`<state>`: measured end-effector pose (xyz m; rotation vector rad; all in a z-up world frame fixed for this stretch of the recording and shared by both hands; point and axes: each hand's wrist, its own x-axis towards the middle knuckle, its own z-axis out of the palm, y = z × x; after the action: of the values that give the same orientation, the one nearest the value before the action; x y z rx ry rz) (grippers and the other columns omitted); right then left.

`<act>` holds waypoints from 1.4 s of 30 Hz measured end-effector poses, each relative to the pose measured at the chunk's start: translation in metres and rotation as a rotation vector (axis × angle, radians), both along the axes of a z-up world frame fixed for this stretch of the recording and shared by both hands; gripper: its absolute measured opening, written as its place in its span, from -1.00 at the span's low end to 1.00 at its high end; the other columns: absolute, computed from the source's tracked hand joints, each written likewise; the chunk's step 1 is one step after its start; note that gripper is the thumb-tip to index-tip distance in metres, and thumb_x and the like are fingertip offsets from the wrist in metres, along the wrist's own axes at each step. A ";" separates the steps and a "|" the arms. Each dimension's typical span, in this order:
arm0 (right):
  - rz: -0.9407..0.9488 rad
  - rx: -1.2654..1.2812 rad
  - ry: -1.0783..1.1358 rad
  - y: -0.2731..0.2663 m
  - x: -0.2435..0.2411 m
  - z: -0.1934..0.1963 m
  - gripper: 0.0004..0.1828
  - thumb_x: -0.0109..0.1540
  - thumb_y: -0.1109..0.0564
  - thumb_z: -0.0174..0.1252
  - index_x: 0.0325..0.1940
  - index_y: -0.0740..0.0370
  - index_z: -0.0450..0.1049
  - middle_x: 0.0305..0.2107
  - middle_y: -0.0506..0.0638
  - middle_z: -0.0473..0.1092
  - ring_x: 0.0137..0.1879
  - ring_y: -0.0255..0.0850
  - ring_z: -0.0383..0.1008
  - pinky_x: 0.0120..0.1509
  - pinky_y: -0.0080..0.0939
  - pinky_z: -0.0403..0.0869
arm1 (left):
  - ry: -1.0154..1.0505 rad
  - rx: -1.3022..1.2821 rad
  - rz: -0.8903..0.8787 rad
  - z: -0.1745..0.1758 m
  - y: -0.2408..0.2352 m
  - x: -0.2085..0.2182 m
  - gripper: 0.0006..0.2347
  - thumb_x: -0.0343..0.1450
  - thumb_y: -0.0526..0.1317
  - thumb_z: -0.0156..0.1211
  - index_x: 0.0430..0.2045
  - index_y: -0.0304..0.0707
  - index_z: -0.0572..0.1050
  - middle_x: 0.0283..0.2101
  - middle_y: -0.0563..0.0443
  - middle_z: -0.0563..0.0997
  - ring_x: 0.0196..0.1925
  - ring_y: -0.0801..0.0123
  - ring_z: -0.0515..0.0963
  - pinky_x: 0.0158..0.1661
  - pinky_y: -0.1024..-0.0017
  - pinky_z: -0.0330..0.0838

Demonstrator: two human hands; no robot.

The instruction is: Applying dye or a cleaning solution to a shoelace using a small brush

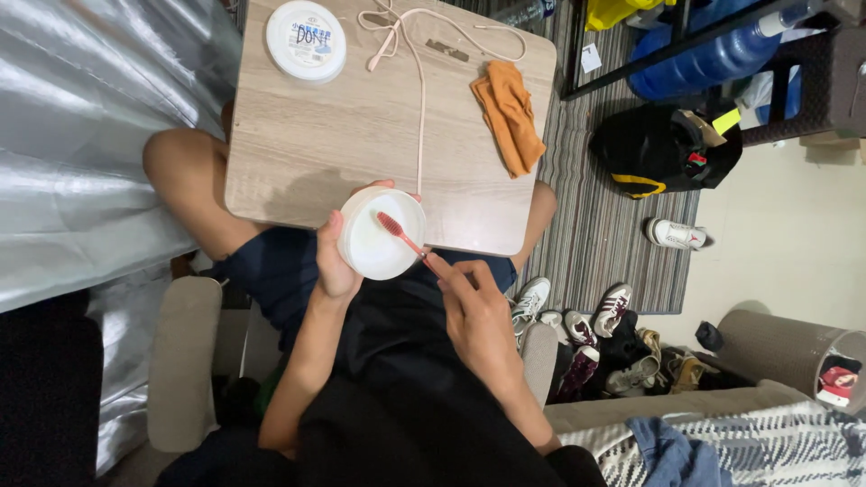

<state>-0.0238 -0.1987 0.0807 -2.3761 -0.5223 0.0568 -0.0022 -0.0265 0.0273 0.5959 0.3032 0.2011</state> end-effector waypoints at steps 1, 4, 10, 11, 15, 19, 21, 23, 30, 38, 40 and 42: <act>0.000 0.001 -0.001 0.000 0.000 0.001 -0.64 0.31 0.26 0.12 0.15 -0.01 0.59 -0.31 0.00 0.41 -0.39 0.01 0.57 -0.38 -0.12 0.56 | -0.001 0.001 0.000 0.000 -0.001 0.000 -0.42 0.50 0.13 -0.19 0.16 -0.48 0.40 -0.07 -0.41 0.62 -0.15 0.12 0.65 0.04 0.20 0.55; 0.009 -0.017 -0.013 0.001 -0.001 0.004 -0.65 0.31 0.27 0.12 0.14 0.04 0.59 -0.32 0.01 0.41 -0.40 0.01 0.56 -0.38 -0.12 0.56 | -0.019 0.000 0.006 -0.007 0.002 0.001 -0.44 0.51 0.11 -0.18 0.15 -0.48 0.40 -0.07 -0.40 0.62 -0.16 0.13 0.65 0.05 0.20 0.54; 0.037 -0.041 0.007 0.000 -0.002 0.007 -0.66 0.29 0.25 0.15 0.12 0.00 0.60 -0.33 0.00 0.40 -0.42 0.05 0.56 -0.42 -0.08 0.56 | -0.169 0.169 -0.100 -0.019 0.008 -0.002 -0.30 0.45 0.21 -0.23 0.24 -0.54 0.29 -0.04 -0.34 0.57 -0.04 0.22 0.61 0.06 0.34 0.50; 0.029 -0.023 -0.006 0.001 0.000 0.007 -0.66 0.30 0.25 0.14 0.12 0.02 0.59 -0.32 0.01 0.40 -0.40 0.04 0.55 -0.39 -0.11 0.55 | -0.173 0.157 -0.115 -0.024 0.007 -0.001 -0.30 0.44 0.22 -0.26 0.25 -0.52 0.28 -0.01 -0.41 0.57 -0.02 0.17 0.63 0.03 0.31 0.52; 0.036 0.007 -0.009 0.003 0.001 0.004 -0.62 0.31 0.26 0.11 0.17 0.02 0.58 -0.30 0.02 0.40 -0.38 0.01 0.55 -0.35 -0.12 0.55 | -0.150 0.096 -0.118 -0.029 0.003 -0.001 -0.30 0.43 0.24 -0.23 0.23 -0.48 0.29 0.03 -0.46 0.58 0.01 0.13 0.65 -0.02 0.31 0.56; 0.049 0.001 0.023 0.001 -0.003 0.007 -0.65 0.30 0.26 0.13 0.12 0.02 0.61 -0.33 0.01 0.41 -0.43 0.01 0.54 -0.40 -0.13 0.54 | -0.031 -0.036 0.002 -0.006 0.001 0.001 -0.42 0.50 0.12 -0.16 0.19 -0.48 0.36 -0.01 -0.42 0.60 -0.12 0.09 0.64 -0.02 0.21 0.57; 0.049 0.022 0.031 0.000 -0.001 0.004 -0.65 0.30 0.24 0.13 0.14 0.01 0.60 -0.32 0.01 0.41 -0.40 0.03 0.55 -0.37 -0.13 0.55 | -0.002 -0.043 0.020 -0.001 0.002 0.002 -0.45 0.50 0.12 -0.15 0.16 -0.43 0.40 -0.02 -0.39 0.61 -0.09 0.13 0.64 0.00 0.22 0.57; 0.038 0.023 0.014 0.002 0.001 0.005 -0.64 0.31 0.26 0.12 0.15 0.02 0.59 -0.31 0.01 0.40 -0.39 0.00 0.55 -0.35 -0.16 0.54 | 0.006 -0.039 0.017 -0.031 0.003 0.000 -0.45 0.50 0.13 -0.15 0.16 -0.42 0.40 0.00 -0.43 0.60 -0.08 0.07 0.65 0.04 0.19 0.55; 0.062 0.018 0.004 0.002 -0.002 0.012 -0.64 0.28 0.28 0.15 0.12 0.03 0.61 -0.34 0.02 0.42 -0.36 0.04 0.57 -0.33 -0.12 0.56 | -0.225 0.097 -0.131 -0.029 0.003 -0.003 -0.34 0.51 0.20 -0.37 0.26 -0.48 0.22 0.10 -0.66 0.50 0.15 -0.17 0.58 0.15 0.12 0.46; 0.039 0.036 -0.003 0.007 0.000 0.011 -0.63 0.30 0.29 0.13 0.15 0.05 0.59 -0.30 0.05 0.42 -0.31 0.04 0.57 -0.25 -0.09 0.57 | -0.213 0.116 -0.132 -0.027 0.001 0.000 -0.32 0.46 0.21 -0.28 0.24 -0.50 0.27 0.04 -0.49 0.56 0.05 0.06 0.63 0.08 0.24 0.51; 0.055 0.030 0.011 0.008 -0.003 0.011 -0.65 0.29 0.27 0.14 0.12 0.05 0.60 -0.30 0.05 0.42 -0.30 0.05 0.58 -0.25 -0.08 0.58 | -0.213 0.119 -0.131 -0.018 0.000 -0.001 -0.33 0.46 0.20 -0.27 0.25 -0.50 0.27 0.04 -0.45 0.57 0.05 0.08 0.63 0.10 0.26 0.50; 0.070 0.079 0.060 0.006 -0.002 0.014 -0.64 0.28 0.27 0.16 0.11 0.00 0.62 -0.34 0.01 0.43 -0.33 0.00 0.58 -0.26 -0.14 0.58 | -0.212 0.106 -0.139 0.000 -0.001 -0.007 -0.31 0.47 0.22 -0.30 0.26 -0.49 0.25 0.07 -0.55 0.54 0.09 -0.03 0.61 0.11 0.21 0.48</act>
<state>-0.0259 -0.1930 0.0948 -2.2721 -0.5685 0.1368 -0.0087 -0.0271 0.0277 0.6920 0.0458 0.1456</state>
